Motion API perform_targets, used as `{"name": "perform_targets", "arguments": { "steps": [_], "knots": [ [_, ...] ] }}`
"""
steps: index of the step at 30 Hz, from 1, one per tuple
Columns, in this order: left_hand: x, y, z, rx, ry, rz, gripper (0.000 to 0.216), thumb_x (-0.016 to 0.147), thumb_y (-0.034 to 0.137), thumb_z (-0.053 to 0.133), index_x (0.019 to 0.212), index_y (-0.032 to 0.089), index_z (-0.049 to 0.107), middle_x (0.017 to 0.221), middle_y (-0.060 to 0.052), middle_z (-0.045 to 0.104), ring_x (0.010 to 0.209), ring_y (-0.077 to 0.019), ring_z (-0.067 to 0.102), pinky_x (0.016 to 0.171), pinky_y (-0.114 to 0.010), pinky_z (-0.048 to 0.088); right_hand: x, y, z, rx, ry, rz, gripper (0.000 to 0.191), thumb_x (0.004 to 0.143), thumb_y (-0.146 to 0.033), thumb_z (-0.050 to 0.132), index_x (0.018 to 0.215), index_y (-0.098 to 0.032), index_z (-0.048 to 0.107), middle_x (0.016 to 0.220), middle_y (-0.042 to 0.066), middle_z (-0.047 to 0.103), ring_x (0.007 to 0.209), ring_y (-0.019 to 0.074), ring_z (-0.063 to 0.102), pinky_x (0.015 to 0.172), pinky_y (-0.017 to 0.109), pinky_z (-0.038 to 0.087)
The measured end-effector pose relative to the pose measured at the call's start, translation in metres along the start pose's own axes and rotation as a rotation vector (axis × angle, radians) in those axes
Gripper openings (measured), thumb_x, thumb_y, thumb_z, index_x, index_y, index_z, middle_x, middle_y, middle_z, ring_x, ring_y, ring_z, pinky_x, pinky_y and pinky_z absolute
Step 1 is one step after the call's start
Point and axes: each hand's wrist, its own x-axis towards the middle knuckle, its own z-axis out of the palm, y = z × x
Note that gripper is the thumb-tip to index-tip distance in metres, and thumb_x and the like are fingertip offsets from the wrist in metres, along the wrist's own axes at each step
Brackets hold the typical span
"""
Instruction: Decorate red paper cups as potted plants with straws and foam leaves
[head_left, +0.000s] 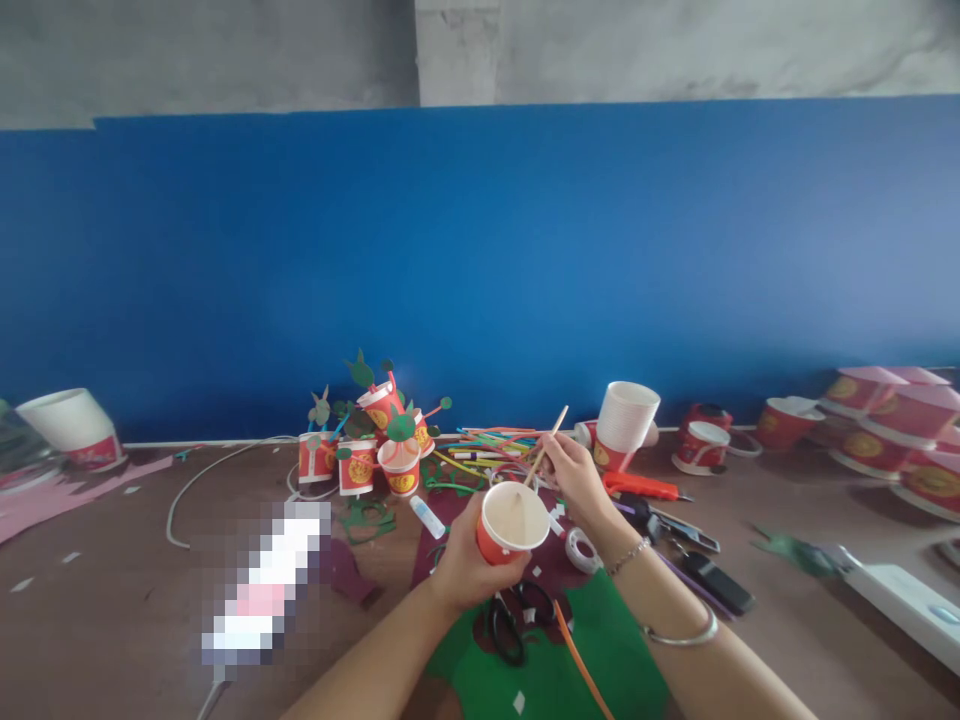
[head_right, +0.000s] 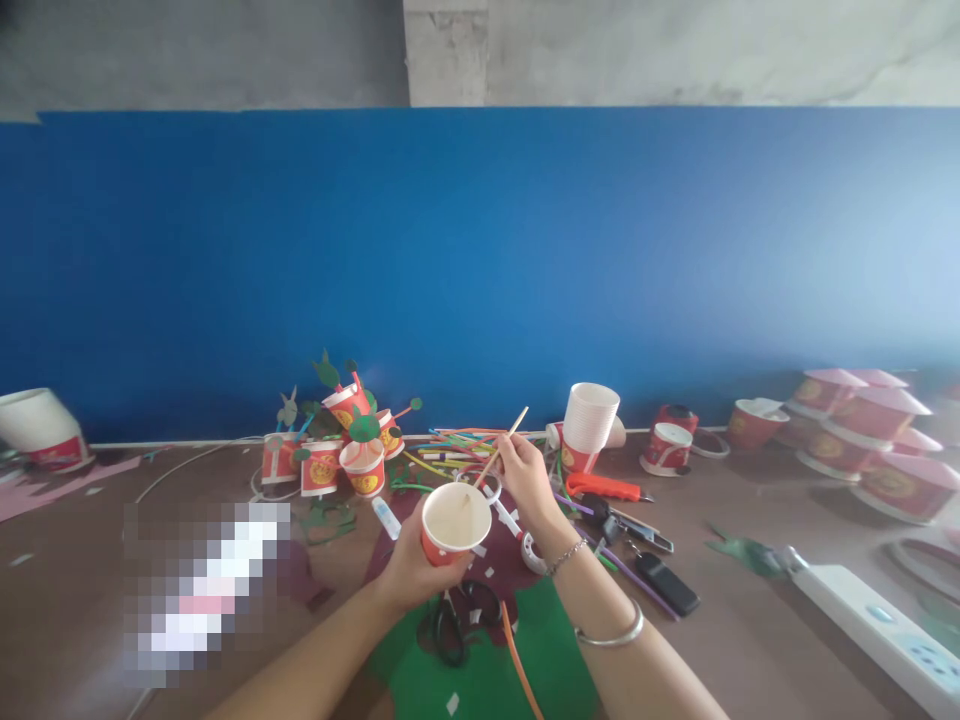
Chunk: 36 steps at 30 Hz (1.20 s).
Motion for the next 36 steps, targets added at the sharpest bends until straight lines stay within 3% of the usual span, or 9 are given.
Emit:
{"name": "perform_targets", "arguments": {
  "steps": [8, 14, 21, 26, 33, 36],
  "knots": [
    [-0.001, 0.001, 0.000, 0.020, 0.001, 0.045, 0.057, 0.061, 0.016, 0.070, 0.116, 0.017, 0.052, 0.105, -0.007, 0.063, 0.094, -0.0223, 0.060, 0.086, -0.034, 0.049, 0.011, -0.003, -0.016, 0.012, 0.087, -0.048, 0.032, 0.074, -0.049, 0.061, 0.066, -0.019, 0.051, 0.045, -0.008, 0.038, 0.037, 0.0060, 0.030, 0.035, 0.020, 0.019],
    [-0.002, 0.000, 0.001, 0.021, -0.013, 0.069, 0.063, 0.058, 0.016, 0.073, 0.118, 0.019, 0.050, 0.104, -0.006, 0.063, 0.093, -0.0220, 0.060, 0.084, -0.033, 0.050, 0.008, -0.003, -0.012, 0.056, 0.083, -0.023, 0.034, 0.072, -0.050, 0.062, 0.067, -0.019, 0.050, 0.045, -0.009, 0.036, 0.037, 0.0048, 0.029, 0.035, 0.019, 0.017],
    [-0.003, -0.010, 0.002, -0.047, -0.019, -0.004, 0.069, 0.059, 0.016, 0.073, 0.123, 0.018, 0.045, 0.107, -0.008, 0.062, 0.095, -0.0234, 0.060, 0.087, -0.036, 0.049, -0.012, -0.001, 0.013, 0.126, -0.073, 0.139, 0.038, 0.067, -0.052, 0.067, 0.063, -0.019, 0.049, 0.042, -0.009, 0.040, 0.032, 0.0035, 0.028, 0.032, 0.018, 0.016],
    [-0.003, -0.014, 0.002, -0.056, -0.012, -0.050, 0.073, 0.058, 0.018, 0.074, 0.125, 0.017, 0.044, 0.107, -0.008, 0.064, 0.095, -0.0241, 0.061, 0.086, -0.036, 0.050, -0.013, 0.002, 0.014, 0.215, -0.057, 0.304, 0.037, 0.062, -0.044, 0.074, 0.057, -0.017, 0.048, 0.040, -0.008, 0.041, 0.033, 0.0028, 0.030, 0.031, 0.016, 0.016],
    [0.000, -0.013, 0.000, -0.081, 0.033, -0.060, 0.069, 0.059, 0.021, 0.075, 0.122, 0.016, 0.047, 0.105, -0.009, 0.066, 0.095, -0.0237, 0.062, 0.086, -0.036, 0.050, -0.010, 0.012, 0.015, 0.272, -0.029, 0.414, 0.032, 0.070, -0.031, 0.070, 0.053, -0.018, 0.047, 0.043, -0.004, 0.046, 0.037, 0.0051, 0.039, 0.035, 0.017, 0.032],
    [0.000, -0.012, 0.000, -0.088, 0.014, -0.065, 0.062, 0.060, 0.020, 0.075, 0.117, 0.015, 0.051, 0.099, -0.008, 0.067, 0.094, -0.0236, 0.062, 0.086, -0.036, 0.050, -0.009, 0.012, 0.014, 0.274, -0.049, 0.432, 0.028, 0.072, -0.027, 0.067, 0.054, -0.017, 0.048, 0.043, -0.004, 0.046, 0.037, 0.0054, 0.040, 0.034, 0.016, 0.032]
  ]
}}
